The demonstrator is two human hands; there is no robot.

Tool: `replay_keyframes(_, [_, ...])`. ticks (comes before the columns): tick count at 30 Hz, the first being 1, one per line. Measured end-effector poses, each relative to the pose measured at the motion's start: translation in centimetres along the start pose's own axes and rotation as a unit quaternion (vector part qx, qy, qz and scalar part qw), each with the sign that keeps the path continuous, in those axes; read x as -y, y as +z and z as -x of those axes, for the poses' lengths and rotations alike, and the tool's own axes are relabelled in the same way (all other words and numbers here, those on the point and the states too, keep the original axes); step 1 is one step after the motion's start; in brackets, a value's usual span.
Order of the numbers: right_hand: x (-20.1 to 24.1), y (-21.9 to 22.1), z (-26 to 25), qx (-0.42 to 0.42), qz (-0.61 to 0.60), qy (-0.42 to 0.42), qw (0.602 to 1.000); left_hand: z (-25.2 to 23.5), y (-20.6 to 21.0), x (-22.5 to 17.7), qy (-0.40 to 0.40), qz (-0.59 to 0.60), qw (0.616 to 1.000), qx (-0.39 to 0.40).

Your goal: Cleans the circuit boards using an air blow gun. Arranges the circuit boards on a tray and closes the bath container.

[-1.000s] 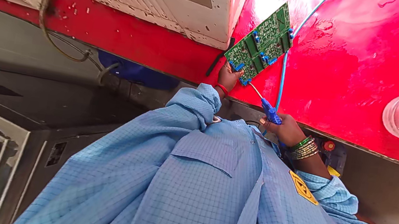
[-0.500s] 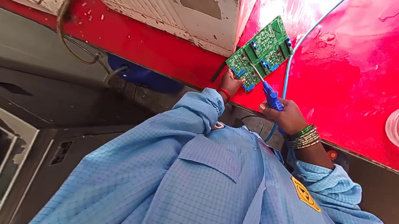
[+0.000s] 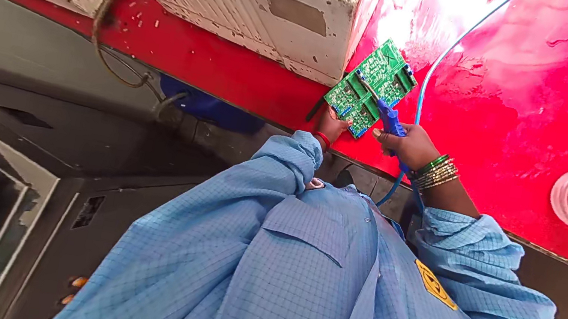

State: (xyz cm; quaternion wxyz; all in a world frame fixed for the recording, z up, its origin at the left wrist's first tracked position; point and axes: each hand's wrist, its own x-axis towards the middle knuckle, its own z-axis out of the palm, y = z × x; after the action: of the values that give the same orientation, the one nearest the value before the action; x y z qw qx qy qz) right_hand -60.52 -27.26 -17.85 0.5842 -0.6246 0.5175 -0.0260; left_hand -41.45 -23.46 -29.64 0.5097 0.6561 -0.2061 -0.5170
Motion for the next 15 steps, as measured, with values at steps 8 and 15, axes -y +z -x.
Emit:
replay_keyframes(8, [-2.0,-2.1,0.7,-0.005,0.004,0.058,0.998,-0.1,-0.2,0.2,0.012,0.012,1.0,0.01])
replay_keyframes(15, [-4.9,-2.9,2.2,-0.009,0.054,0.082,0.995,-0.2,-0.3,0.2,0.01,0.007,1.0,0.017])
